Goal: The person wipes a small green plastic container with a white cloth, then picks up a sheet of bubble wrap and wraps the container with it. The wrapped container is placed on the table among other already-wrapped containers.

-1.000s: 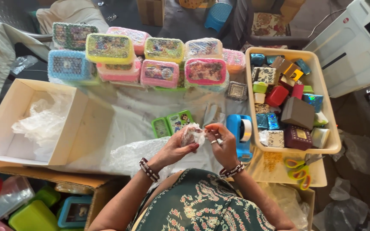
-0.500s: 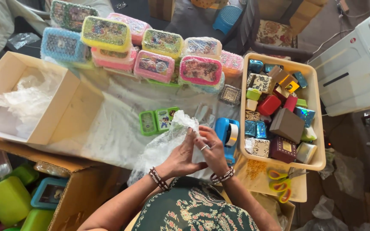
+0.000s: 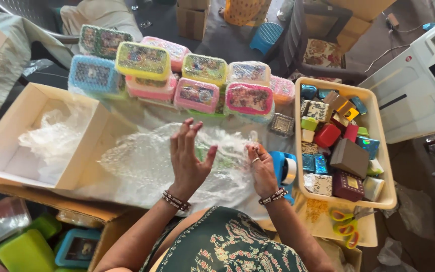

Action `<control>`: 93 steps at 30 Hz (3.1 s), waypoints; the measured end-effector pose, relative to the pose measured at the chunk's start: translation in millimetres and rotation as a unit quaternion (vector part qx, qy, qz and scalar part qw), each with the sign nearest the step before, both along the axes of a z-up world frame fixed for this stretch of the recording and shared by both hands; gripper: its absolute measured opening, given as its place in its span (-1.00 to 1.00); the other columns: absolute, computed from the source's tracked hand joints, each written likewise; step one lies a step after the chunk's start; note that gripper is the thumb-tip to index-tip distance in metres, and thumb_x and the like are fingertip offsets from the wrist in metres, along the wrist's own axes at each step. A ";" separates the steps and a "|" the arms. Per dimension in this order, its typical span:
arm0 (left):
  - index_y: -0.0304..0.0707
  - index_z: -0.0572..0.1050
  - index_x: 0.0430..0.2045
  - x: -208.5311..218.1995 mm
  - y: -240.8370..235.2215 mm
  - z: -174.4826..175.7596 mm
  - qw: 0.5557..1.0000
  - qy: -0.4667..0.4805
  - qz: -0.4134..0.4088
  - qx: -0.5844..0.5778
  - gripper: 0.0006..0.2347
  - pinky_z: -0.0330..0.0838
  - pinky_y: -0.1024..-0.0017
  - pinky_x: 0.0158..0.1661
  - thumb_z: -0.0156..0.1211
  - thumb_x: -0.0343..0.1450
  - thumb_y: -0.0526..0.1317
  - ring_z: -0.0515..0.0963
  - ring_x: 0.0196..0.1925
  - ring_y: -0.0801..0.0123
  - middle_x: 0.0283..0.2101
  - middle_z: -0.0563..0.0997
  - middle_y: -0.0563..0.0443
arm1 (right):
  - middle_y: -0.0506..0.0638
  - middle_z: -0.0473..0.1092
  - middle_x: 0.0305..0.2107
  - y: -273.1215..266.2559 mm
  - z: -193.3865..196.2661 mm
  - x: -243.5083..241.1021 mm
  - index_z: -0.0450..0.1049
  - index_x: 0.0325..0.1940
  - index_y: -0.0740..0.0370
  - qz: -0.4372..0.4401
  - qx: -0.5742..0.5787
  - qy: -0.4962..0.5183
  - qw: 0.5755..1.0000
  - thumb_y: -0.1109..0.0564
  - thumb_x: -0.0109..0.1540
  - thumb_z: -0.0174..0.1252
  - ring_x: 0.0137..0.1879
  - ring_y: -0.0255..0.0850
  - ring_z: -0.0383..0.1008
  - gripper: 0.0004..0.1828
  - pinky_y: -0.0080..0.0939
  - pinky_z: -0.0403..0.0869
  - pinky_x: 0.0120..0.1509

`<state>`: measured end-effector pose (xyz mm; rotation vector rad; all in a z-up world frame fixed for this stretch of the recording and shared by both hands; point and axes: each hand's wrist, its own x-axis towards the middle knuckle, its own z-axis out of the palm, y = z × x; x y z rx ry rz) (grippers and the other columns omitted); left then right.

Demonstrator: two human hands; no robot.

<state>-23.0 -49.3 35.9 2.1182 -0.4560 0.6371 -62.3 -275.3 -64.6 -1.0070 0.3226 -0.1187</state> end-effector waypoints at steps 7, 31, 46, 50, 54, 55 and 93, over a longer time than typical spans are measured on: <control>-0.20 0.48 0.04 36.5 38.4 3.3 0.991 0.033 -0.119 0.055 -0.45 -0.05 -0.07 0.32 0.33 0.30 0.17 0.36 0.38 0.04 0.14 0.58 -0.07 | -0.19 0.49 -0.26 29.7 -16.4 16.8 0.48 -0.09 0.24 -0.022 -0.222 -0.119 0.968 0.17 0.41 0.14 -0.16 -0.53 0.39 -0.92 -0.48 0.39 -0.10; -0.19 0.54 0.02 68.4 60.0 -30.7 0.854 0.374 -0.362 0.019 -0.61 0.49 0.32 -0.20 0.32 0.34 -0.05 0.63 -0.27 0.24 -0.24 0.71 -0.12 | -0.01 0.41 -0.57 97.2 27.5 -3.6 0.57 -0.17 0.26 -0.134 -0.449 0.103 0.877 0.06 0.34 0.25 -0.42 -0.41 0.26 -0.81 -0.23 0.26 -0.38; -0.21 0.57 -0.03 62.7 54.5 -52.1 0.859 0.372 -0.347 -0.064 -0.73 0.43 0.46 -0.42 0.18 0.39 -0.24 0.50 -0.51 0.55 -0.47 0.63 0.02 | 0.18 0.42 0.15 125.2 71.9 0.0 0.45 0.15 0.18 -0.117 -0.693 -0.169 0.691 0.08 0.16 0.39 0.31 0.11 0.41 -0.50 0.04 0.39 0.39; -0.23 0.60 -0.05 64.9 56.7 -60.1 0.849 0.379 -0.350 -0.112 -0.76 0.39 0.52 -0.40 0.20 0.46 -0.17 0.40 -0.42 0.70 -0.45 0.62 0.13 | 0.10 0.46 0.05 122.6 70.9 7.1 0.44 0.06 0.24 -0.132 -0.610 -0.163 0.764 0.12 0.23 0.35 0.11 -0.02 0.53 -0.62 -0.10 0.53 0.17; -0.24 0.63 -0.12 64.1 53.4 -62.8 0.840 0.386 -0.358 -0.132 -0.77 0.41 0.57 -0.37 0.21 0.47 -0.13 0.41 -0.36 0.78 -0.44 0.63 0.26 | 0.05 0.49 -0.08 116.7 74.8 11.1 0.49 -0.10 0.21 -0.115 -0.644 -0.189 0.732 0.19 0.22 0.33 0.01 -0.03 0.57 -0.79 -0.13 0.55 0.04; -0.24 0.63 -0.12 63.5 52.3 -58.7 0.840 0.386 -0.358 -0.132 -0.77 0.41 0.57 -0.37 0.21 0.47 -0.13 0.41 -0.36 0.78 -0.44 0.63 0.26 | 0.05 0.49 -0.08 113.5 73.6 12.5 0.49 -0.10 0.21 -0.115 -0.644 -0.189 0.733 0.19 0.22 0.33 0.01 -0.03 0.57 -0.79 -0.13 0.55 0.04; -0.24 0.61 -0.18 62.4 62.4 -55.4 0.814 0.424 -0.389 -0.080 -0.72 0.45 0.51 -0.27 0.31 0.42 -0.03 0.52 -0.35 0.64 -0.39 0.66 0.16 | 0.09 0.34 0.25 56.7 52.8 8.7 0.23 0.38 0.24 -0.155 -0.330 -0.137 0.921 -0.10 0.44 0.06 0.25 -0.21 0.50 -0.47 -0.24 0.50 0.27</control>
